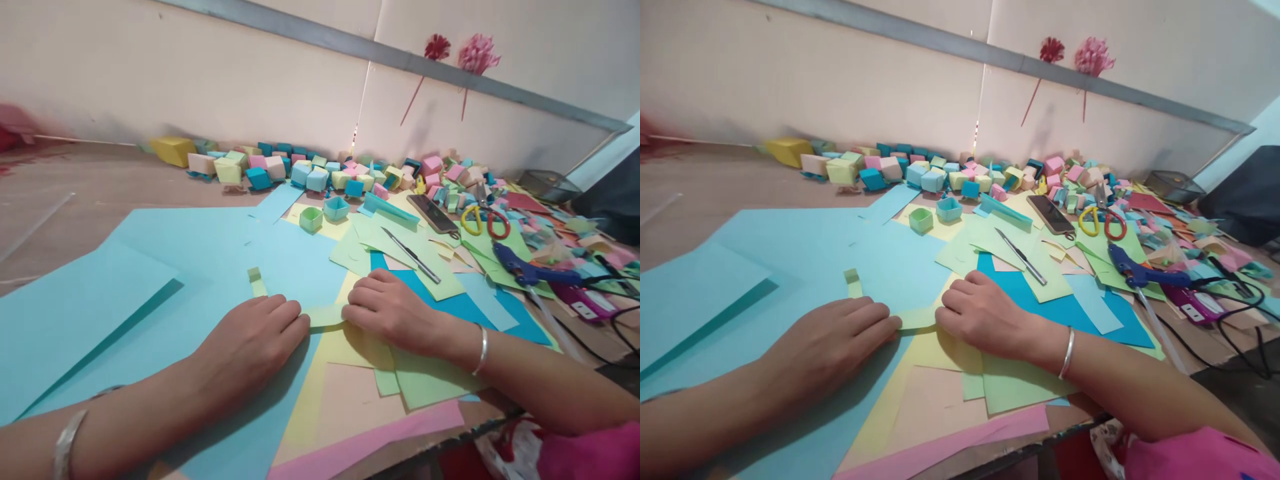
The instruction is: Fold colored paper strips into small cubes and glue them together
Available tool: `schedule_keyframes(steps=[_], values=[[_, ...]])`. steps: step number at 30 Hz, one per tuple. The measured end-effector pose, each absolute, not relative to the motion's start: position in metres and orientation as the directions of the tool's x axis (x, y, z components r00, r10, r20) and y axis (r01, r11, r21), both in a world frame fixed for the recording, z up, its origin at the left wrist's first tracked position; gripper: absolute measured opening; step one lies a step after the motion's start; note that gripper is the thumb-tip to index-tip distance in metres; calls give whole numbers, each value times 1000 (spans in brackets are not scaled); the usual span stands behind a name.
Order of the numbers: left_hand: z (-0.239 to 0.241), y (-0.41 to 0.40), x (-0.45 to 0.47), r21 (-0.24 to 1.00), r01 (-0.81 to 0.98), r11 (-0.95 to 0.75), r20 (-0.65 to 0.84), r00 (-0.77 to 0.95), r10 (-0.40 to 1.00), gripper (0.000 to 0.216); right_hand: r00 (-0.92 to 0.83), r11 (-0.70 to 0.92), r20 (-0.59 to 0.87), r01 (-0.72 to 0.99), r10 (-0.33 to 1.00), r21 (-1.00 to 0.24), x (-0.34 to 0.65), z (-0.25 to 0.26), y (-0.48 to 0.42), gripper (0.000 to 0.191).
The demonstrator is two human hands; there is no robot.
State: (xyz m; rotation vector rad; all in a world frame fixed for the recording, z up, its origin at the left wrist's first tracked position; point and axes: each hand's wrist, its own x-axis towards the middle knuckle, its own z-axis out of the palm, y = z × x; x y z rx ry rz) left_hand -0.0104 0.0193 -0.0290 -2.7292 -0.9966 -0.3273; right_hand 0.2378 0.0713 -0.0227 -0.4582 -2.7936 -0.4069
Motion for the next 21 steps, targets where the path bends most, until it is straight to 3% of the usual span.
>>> schedule_keyframes(steps=[4,7,14,21], values=[[-29,15,-8,24,705,-709,201,691,694,23,-889,913,321,385,328,136,238,-26,68,25],[-25,14,-5,133,754,-644,144,628,765,26,-859,896,281,443,428,-8,238,-27,68,23],[-25,17,-8,340,798,-497,54,511,858,23,-729,690,1,647,684,-325,239,-9,66,18],[-27,18,-9,310,814,-492,56,501,864,24,-688,661,-23,705,725,-257,241,-9,69,26]])
